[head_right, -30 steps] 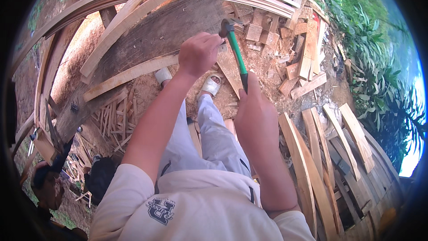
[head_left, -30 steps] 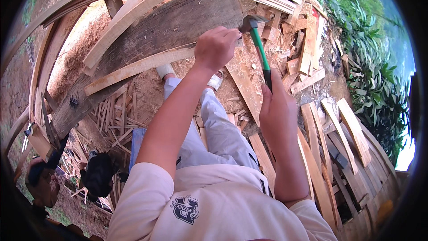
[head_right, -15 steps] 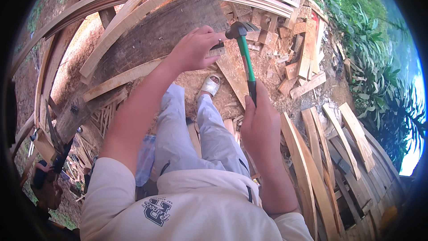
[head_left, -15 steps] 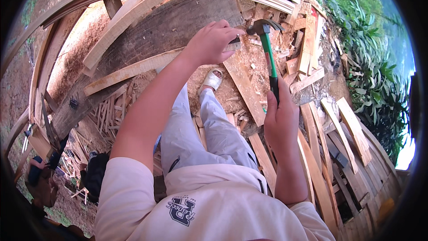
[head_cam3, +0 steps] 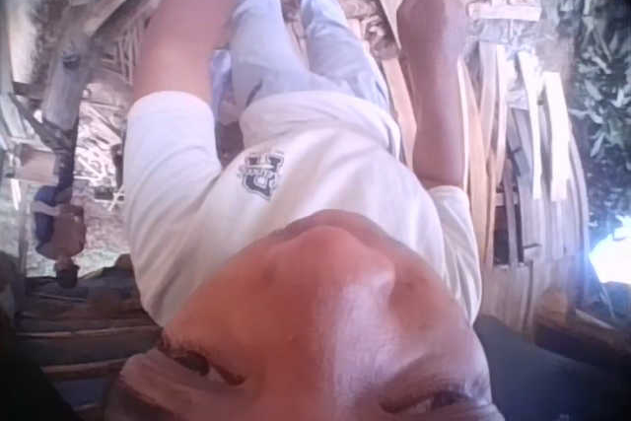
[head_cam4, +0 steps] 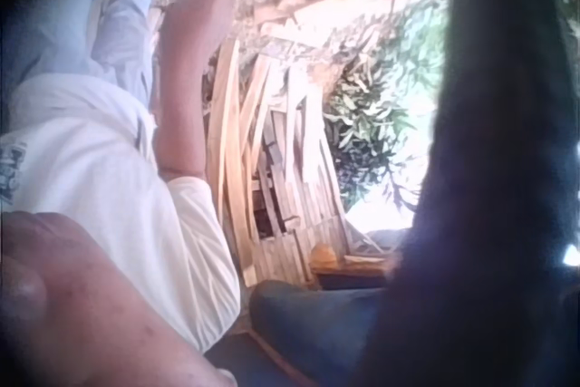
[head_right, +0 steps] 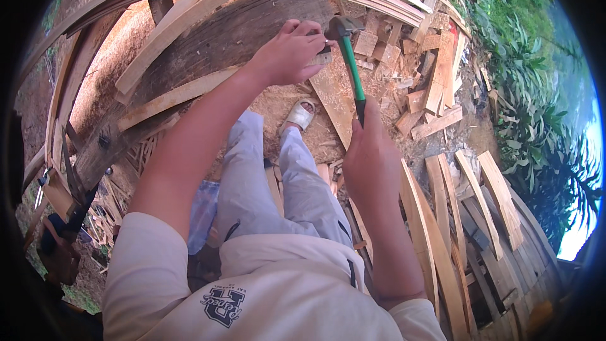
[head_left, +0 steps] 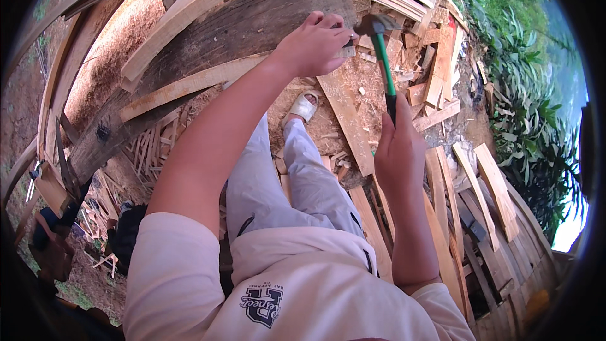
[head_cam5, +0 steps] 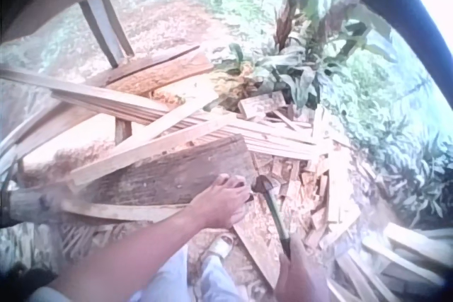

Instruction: The person hammers nails into small wooden pieces using a hammer. They repeatedly pick up nails, position them on the wood, and strike them to secure the pieces. The person also moves the wood to different positions on a workbench during the process.

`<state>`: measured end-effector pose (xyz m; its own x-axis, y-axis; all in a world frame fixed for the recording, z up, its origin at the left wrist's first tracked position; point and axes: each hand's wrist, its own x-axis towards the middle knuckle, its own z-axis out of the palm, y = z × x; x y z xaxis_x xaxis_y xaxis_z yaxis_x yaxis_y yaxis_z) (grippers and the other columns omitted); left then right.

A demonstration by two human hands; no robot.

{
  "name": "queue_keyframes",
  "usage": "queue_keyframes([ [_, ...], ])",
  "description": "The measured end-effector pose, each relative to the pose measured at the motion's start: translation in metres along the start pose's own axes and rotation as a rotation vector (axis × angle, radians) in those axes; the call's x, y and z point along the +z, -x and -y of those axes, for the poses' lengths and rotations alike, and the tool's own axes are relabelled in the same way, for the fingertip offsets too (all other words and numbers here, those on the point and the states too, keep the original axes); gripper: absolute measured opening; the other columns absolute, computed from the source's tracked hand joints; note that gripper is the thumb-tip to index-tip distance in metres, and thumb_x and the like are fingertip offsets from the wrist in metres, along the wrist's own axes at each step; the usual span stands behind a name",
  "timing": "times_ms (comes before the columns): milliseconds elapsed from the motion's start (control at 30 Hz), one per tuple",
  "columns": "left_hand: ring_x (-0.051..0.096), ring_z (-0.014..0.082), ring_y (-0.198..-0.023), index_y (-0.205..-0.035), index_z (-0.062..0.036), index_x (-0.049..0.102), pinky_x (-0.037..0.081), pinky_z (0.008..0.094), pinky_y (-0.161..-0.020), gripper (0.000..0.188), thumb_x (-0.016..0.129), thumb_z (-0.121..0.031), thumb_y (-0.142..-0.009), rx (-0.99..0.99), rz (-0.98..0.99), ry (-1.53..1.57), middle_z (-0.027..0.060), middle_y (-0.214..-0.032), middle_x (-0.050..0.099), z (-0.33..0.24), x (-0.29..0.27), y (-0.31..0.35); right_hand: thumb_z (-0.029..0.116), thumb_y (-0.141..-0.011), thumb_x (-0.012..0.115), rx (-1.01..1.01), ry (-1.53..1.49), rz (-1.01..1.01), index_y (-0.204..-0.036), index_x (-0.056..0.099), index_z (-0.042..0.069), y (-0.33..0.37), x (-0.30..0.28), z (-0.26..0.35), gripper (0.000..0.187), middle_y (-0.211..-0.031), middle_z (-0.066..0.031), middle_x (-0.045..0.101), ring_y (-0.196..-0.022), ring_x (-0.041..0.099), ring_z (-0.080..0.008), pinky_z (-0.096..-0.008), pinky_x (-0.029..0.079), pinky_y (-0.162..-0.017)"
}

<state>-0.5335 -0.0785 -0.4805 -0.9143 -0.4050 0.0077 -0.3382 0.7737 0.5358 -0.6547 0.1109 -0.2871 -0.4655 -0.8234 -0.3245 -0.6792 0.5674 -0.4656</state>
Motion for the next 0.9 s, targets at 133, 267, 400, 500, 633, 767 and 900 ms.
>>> queue_keyframes([
  [133,0.048,0.0254,-0.139,-0.136,-0.0132,0.064,0.031,0.0478,-0.120,0.048,0.074,-0.031,-0.093,0.045,-0.079,0.013,0.0103,-0.127,0.066,-0.001,0.005,0.001,0.008,-0.106,0.054,0.082,0.058,0.076,-0.147,0.050,0.005,-0.007,-0.006,0.012,0.041,-0.098,-0.0315,0.071,-0.089,0.070,-0.0514,-0.0571,0.051,-0.070],
  [267,0.050,0.0243,-0.137,-0.136,-0.0120,0.064,0.033,0.0465,-0.119,0.047,0.073,-0.031,-0.094,0.004,-0.015,0.022,0.0097,-0.125,0.067,-0.002,0.000,-0.002,0.008,-0.106,0.055,0.080,0.072,0.060,-0.147,0.051,0.002,-0.005,0.000,0.013,0.041,-0.092,-0.0314,0.070,-0.087,0.070,-0.0513,-0.0558,0.052,-0.070],
  [400,0.052,0.0240,-0.136,-0.136,-0.0119,0.065,0.033,0.0454,-0.119,0.047,0.073,-0.031,-0.093,0.016,-0.035,0.004,0.0090,-0.123,0.068,-0.003,0.002,-0.001,0.008,-0.106,0.057,0.064,0.081,0.070,-0.147,0.051,0.001,-0.007,-0.006,0.013,0.042,-0.091,-0.0308,0.070,-0.085,0.070,-0.0512,-0.0554,0.052,-0.069],
  [500,0.052,0.0241,-0.135,-0.135,-0.0117,0.065,0.034,0.0450,-0.119,0.048,0.074,-0.031,-0.092,0.026,-0.073,0.020,0.0092,-0.123,0.069,0.000,0.007,-0.003,0.010,-0.107,0.056,-0.124,0.026,-0.156,-0.147,0.051,0.003,-0.001,0.002,0.011,0.041,-0.092,-0.0303,0.071,-0.087,0.070,-0.0504,-0.0559,0.052,-0.071],
  [633,0.052,0.0244,-0.136,-0.132,-0.0098,0.067,0.034,0.0453,-0.120,0.047,0.075,-0.031,-0.091,-0.028,-0.026,0.032,0.0099,-0.124,0.068,0.003,0.010,0.000,0.008,-0.106,0.057,0.135,0.093,0.191,-0.148,0.049,0.001,-0.010,-0.004,0.019,0.043,-0.096,-0.0296,0.072,-0.088,0.071,-0.0491,-0.0565,0.053,-0.071],
  [767,0.051,0.0245,-0.137,-0.130,-0.0073,0.068,0.033,0.0453,-0.120,0.045,0.075,-0.031,-0.092,0.007,-0.036,0.053,0.0099,-0.124,0.069,-0.005,-0.002,-0.003,0.010,-0.107,0.055,-0.060,0.055,-0.075,-0.146,0.049,0.001,0.003,0.007,0.005,0.040,-0.095,-0.0284,0.072,-0.088,0.071,-0.0493,-0.0569,0.052,-0.071],
  [900,0.052,0.0244,-0.137,-0.131,-0.0066,0.067,0.033,0.0454,-0.121,0.046,0.075,-0.030,-0.092,0.019,-0.034,0.039,0.0090,-0.123,0.069,-0.002,0.002,0.000,0.010,-0.107,0.056,0.082,0.081,0.146,-0.148,0.049,0.000,-0.010,0.002,0.011,0.043,-0.099,-0.0301,0.072,-0.090,0.071,-0.0496,-0.0555,0.053,-0.073],
])
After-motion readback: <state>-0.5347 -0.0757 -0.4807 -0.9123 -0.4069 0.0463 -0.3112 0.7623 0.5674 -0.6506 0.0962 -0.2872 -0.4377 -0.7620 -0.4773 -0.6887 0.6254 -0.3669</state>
